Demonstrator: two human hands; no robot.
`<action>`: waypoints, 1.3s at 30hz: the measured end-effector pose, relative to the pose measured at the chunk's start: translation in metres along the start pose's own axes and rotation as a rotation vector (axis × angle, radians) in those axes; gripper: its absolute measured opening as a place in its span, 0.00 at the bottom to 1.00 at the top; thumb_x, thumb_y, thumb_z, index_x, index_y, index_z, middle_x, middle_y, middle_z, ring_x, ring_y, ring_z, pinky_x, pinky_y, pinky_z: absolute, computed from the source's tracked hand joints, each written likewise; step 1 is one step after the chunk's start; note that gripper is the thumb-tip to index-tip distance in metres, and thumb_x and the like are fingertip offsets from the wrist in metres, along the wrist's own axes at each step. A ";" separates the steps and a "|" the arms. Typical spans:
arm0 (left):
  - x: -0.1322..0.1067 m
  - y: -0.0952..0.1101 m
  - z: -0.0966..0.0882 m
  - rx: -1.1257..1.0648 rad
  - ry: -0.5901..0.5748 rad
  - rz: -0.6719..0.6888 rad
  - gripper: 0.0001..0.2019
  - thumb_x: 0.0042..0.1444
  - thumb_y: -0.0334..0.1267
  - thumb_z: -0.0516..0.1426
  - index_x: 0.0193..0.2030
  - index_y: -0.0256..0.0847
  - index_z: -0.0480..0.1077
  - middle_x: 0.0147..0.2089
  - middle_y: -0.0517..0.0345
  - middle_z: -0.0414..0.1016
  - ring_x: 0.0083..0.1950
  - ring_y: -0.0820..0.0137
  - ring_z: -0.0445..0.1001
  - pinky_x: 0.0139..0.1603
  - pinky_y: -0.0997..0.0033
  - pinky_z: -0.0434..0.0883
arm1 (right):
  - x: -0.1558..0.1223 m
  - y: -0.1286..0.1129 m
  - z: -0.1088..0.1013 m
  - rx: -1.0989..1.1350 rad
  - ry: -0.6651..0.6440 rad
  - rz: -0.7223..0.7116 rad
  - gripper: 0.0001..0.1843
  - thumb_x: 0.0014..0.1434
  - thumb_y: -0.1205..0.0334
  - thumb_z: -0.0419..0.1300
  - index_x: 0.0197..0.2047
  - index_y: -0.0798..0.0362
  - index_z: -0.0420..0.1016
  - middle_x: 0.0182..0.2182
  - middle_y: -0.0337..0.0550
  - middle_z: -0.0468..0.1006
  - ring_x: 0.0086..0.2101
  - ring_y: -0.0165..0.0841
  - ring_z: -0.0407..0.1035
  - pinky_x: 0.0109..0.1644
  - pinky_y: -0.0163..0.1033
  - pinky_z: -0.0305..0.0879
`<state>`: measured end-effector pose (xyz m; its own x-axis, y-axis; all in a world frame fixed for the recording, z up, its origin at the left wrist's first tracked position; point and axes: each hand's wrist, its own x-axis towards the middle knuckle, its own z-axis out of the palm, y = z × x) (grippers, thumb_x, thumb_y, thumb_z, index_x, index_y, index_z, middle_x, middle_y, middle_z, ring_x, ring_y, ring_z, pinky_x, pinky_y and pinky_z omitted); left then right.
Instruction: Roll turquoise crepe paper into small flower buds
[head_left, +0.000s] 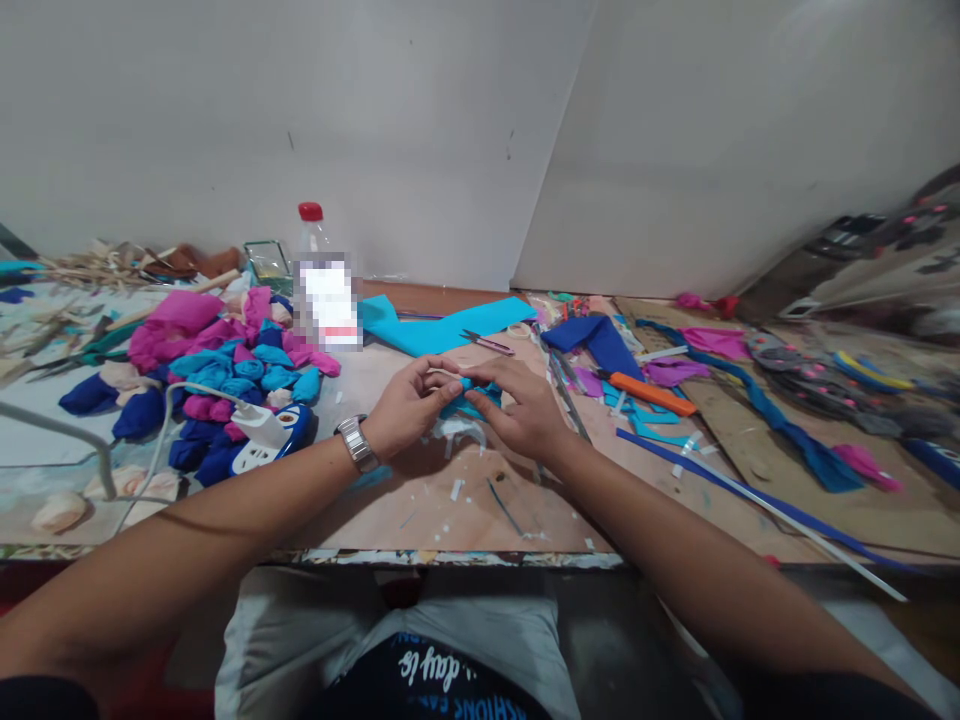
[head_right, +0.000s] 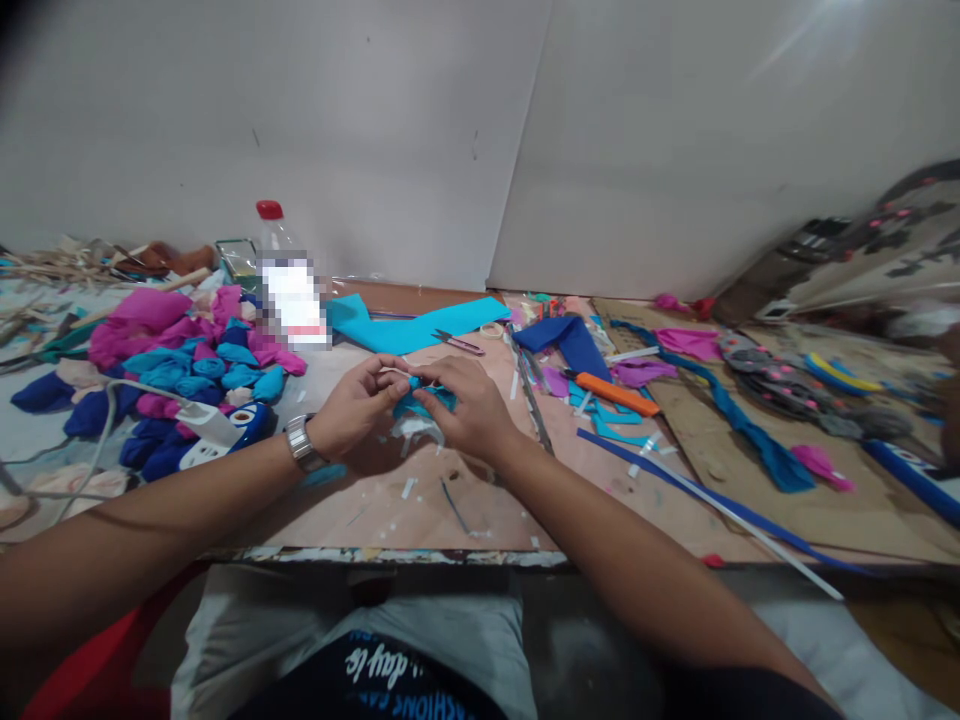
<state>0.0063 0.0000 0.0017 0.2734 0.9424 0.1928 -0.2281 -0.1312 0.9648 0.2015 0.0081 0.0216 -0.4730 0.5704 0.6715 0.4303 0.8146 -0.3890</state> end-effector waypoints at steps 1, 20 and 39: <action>0.000 0.000 0.000 0.002 -0.001 -0.003 0.21 0.54 0.52 0.67 0.47 0.41 0.71 0.38 0.55 0.78 0.41 0.68 0.77 0.45 0.64 0.73 | 0.000 0.000 0.000 0.008 0.004 0.005 0.08 0.66 0.60 0.61 0.48 0.49 0.77 0.43 0.46 0.83 0.43 0.39 0.76 0.51 0.47 0.70; -0.002 0.002 -0.003 0.326 0.173 0.128 0.16 0.57 0.52 0.64 0.33 0.40 0.73 0.35 0.56 0.74 0.37 0.69 0.71 0.39 0.69 0.69 | -0.002 0.000 0.000 0.001 0.167 0.150 0.08 0.64 0.55 0.62 0.44 0.50 0.75 0.39 0.44 0.83 0.40 0.38 0.76 0.47 0.46 0.72; -0.005 0.001 -0.002 0.416 0.051 0.288 0.14 0.62 0.47 0.62 0.49 0.42 0.72 0.49 0.51 0.78 0.50 0.65 0.75 0.52 0.64 0.70 | -0.001 0.004 0.001 -0.051 0.079 -0.036 0.08 0.66 0.58 0.64 0.46 0.48 0.81 0.39 0.45 0.85 0.42 0.39 0.78 0.50 0.48 0.72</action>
<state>0.0026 -0.0045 0.0011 0.2060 0.8624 0.4624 0.1068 -0.4895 0.8654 0.2030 0.0114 0.0186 -0.4277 0.5295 0.7326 0.4540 0.8267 -0.3324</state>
